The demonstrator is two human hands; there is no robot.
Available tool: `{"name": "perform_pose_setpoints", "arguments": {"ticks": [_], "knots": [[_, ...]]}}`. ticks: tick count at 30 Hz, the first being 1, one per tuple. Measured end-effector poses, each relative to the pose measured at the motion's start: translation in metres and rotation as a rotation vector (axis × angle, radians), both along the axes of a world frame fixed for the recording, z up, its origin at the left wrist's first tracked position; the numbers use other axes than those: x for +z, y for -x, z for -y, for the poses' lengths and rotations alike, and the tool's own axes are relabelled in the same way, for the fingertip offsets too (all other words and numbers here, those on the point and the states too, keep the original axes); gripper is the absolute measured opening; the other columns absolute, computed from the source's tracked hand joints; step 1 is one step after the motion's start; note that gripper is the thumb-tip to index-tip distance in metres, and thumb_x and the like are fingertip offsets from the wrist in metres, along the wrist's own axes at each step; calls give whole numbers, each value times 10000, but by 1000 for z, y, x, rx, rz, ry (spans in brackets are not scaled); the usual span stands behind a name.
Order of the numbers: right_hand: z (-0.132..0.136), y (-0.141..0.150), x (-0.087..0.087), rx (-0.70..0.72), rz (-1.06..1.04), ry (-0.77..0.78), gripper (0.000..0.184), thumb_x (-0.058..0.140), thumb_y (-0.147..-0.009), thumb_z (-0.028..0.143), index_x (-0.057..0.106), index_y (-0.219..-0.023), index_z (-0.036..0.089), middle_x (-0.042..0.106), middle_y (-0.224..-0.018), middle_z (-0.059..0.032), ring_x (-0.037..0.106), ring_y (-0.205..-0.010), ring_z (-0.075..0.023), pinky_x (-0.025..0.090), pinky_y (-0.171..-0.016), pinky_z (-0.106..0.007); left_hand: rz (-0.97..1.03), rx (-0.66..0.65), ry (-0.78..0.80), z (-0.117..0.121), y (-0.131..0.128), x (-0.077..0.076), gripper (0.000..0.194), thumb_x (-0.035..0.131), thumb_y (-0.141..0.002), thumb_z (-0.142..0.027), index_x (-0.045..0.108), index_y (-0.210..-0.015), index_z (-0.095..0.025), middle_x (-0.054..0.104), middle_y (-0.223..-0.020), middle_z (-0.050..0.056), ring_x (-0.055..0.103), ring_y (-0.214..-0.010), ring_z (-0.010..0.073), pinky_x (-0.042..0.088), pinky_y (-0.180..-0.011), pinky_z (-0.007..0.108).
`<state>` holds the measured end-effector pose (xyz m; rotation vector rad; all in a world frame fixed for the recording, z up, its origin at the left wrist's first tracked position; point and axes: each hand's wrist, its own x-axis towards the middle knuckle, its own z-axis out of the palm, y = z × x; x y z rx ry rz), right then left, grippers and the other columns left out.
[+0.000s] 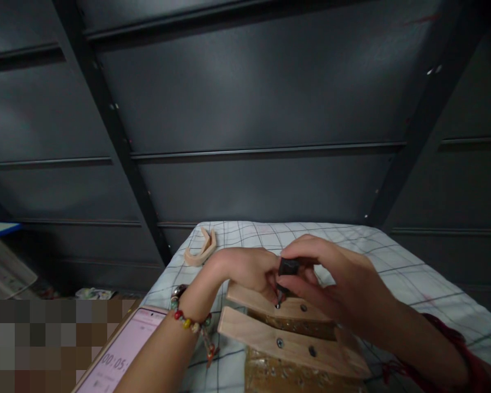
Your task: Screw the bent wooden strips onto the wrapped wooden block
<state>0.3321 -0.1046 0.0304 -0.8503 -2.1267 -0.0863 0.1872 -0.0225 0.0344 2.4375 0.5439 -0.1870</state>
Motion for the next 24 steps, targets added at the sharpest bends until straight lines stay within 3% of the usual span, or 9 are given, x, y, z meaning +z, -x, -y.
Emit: {"name": "perform_pose_setpoints", "arguments": {"ticks": [4, 9, 14, 20, 24], "knots": [[-4, 0, 1, -46, -10, -66, 92, 548, -778, 238, 470, -824, 228, 559, -685, 21, 507, -523, -101, 418, -487, -204, 31, -29, 55, -1, 0, -1, 238, 605, -655, -80, 530, -880, -104, 582, -832, 37, 541, -801, 152, 425, -692, 239], [-9, -1, -3, -177, -58, -176, 243, 490, -779, 445, 475, -780, 202, 504, -516, 45, 477, -399, -94, 385, -400, -212, 10, -21, 72, -3, 0, -2, 200, 603, -656, -72, 522, -830, -129, 569, -759, 4, 540, -714, 122, 422, -653, 226], [-11, 2, -10, -237, -68, -261, 268, 473, -785, 449, 492, -808, 183, 525, -537, 26, 505, -441, -107, 425, -445, -216, 30, -21, 140, -5, 0, -4, 128, 623, -657, -128, 559, -766, -118, 589, -739, 15, 553, -706, 125, 426, -643, 221], [-8, -2, -2, -50, -4, -72, 142, 502, -795, 260, 498, -923, 198, 632, -753, -27, 595, -630, -133, 476, -555, -225, 60, -43, 99, -6, 0, -7, 159, 621, -648, -150, 576, -800, -140, 606, -776, 3, 545, -743, 133, 419, -648, 223], [-8, -6, 1, 70, -91, 130, 111, 485, -788, 211, 514, -896, 204, 642, -702, -17, 575, -528, -118, 466, -482, -222, 44, -43, 83, -2, 0, -2, 145, 616, -659, -124, 565, -794, -110, 598, -783, 24, 550, -747, 140, 421, -653, 229]]}}
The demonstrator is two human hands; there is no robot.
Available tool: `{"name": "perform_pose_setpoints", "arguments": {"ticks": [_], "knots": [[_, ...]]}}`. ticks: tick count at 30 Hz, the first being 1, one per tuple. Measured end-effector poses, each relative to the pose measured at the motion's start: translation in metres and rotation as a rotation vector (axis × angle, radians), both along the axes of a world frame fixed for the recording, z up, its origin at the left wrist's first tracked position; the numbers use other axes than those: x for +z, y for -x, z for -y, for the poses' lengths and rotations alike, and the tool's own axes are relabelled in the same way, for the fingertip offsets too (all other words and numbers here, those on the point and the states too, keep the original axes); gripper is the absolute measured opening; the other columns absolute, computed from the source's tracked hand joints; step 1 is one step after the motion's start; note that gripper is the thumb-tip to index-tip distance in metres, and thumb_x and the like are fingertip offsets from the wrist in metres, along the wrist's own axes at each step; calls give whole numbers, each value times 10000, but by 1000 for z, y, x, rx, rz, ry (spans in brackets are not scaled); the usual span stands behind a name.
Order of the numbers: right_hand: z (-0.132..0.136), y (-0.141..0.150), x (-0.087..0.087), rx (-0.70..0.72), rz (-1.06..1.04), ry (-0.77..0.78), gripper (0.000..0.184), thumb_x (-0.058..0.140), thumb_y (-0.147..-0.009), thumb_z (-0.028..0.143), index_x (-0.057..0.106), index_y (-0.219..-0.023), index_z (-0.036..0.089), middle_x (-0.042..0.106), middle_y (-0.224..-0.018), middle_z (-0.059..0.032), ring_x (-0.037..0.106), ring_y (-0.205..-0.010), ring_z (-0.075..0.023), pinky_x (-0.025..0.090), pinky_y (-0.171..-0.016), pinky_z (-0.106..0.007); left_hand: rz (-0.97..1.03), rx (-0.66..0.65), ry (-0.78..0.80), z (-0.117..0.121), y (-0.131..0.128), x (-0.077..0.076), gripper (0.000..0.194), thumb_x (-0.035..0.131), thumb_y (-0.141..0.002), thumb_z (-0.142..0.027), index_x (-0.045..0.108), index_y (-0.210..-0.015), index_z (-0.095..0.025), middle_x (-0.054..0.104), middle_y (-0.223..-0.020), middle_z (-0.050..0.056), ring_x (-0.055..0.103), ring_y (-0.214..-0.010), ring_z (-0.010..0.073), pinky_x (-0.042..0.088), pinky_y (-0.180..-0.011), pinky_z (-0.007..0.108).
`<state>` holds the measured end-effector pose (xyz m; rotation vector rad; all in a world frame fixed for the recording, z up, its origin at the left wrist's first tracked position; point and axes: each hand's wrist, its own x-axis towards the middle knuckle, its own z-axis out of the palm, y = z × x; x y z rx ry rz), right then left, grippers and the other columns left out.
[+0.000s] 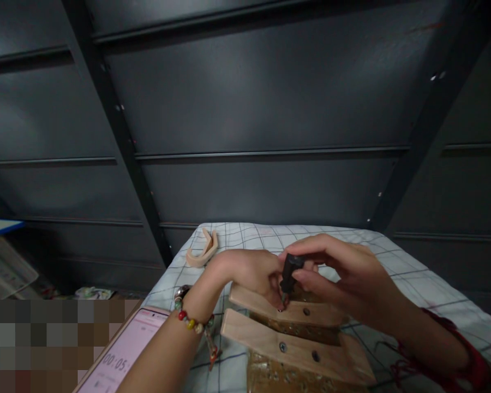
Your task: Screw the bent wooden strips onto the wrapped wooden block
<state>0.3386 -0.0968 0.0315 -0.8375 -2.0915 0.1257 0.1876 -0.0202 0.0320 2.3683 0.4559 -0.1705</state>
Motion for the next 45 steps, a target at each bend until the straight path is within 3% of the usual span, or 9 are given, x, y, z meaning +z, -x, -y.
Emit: {"name": "perform_pose_setpoints", "arguments": {"ticks": [3, 9, 13, 20, 26, 30, 33, 37, 45], "knots": [[-1, 0, -2, 36, -82, 56, 150, 519, -775, 225, 514, -923, 201, 629, -734, -25, 578, -555, -124, 463, -481, -225, -23, -1, -20, 2, 0, 4, 145, 615, -663, -115, 549, -792, -109, 586, -782, 21, 550, -754, 143, 423, -666, 237], [-2, 2, 1, -45, -36, -80, 96, 549, -759, 209, 562, -853, 190, 553, -651, 6, 519, -524, -104, 427, -480, -225, 46, -7, 91, -1, 0, -1, 160, 612, -639, -66, 502, -742, -119, 551, -741, 3, 536, -725, 123, 424, -652, 223], [-5, 2, 2, -94, -141, 87, 147, 606, -703, 293, 520, -762, 190, 510, -551, 32, 489, -447, -108, 410, -403, -226, -16, 37, 64, 0, 0, 0, 158, 627, -646, -109, 515, -753, -140, 557, -696, -24, 532, -665, 98, 412, -608, 195], [-2, 8, -8, -30, -281, 205, 182, 626, -689, 282, 464, -740, 218, 575, -668, 1, 580, -643, -157, 474, -540, -264, -52, 6, -67, 3, -1, 5, 128, 619, -670, -163, 560, -778, -127, 596, -750, 7, 546, -714, 123, 410, -621, 208], [2, 1, 3, 76, -64, 101, 164, 548, -764, 180, 555, -917, 236, 623, -785, -3, 591, -698, -137, 467, -602, -244, -92, 17, -167, 5, -2, 6, 212, 624, -672, -180, 562, -862, -108, 601, -834, 39, 539, -760, 149, 407, -643, 225], [0, -6, 10, 76, 69, 96, 236, 460, -806, 143, 543, -1014, 218, 638, -785, -16, 595, -613, -115, 473, -559, -224, -39, -14, -93, 4, -2, 4, 178, 615, -668, -121, 554, -835, -115, 580, -798, 14, 521, -716, 115, 400, -617, 198], [-1, -6, 8, -5, 27, 107, 210, 475, -774, 134, 564, -947, 213, 641, -736, -7, 583, -525, -103, 467, -482, -206, -32, -13, -88, 2, -2, 1, 161, 614, -670, -131, 555, -819, -116, 567, -762, 9, 513, -693, 113, 398, -609, 204], [-3, -1, 5, -74, -29, 56, 116, 557, -708, 144, 571, -798, 216, 632, -690, 11, 583, -574, -113, 462, -515, -209, -22, 14, 12, 1, -1, -1, 163, 614, -662, -117, 545, -809, -113, 571, -753, 13, 531, -706, 118, 414, -629, 208], [3, 11, -2, 18, -292, 373, 146, 591, -691, 203, 447, -678, 219, 601, -635, 6, 609, -661, -156, 496, -595, -272, 1, -17, -57, 3, 1, 7, 153, 620, -682, -201, 572, -798, -112, 604, -758, 20, 532, -689, 118, 402, -607, 203]]}}
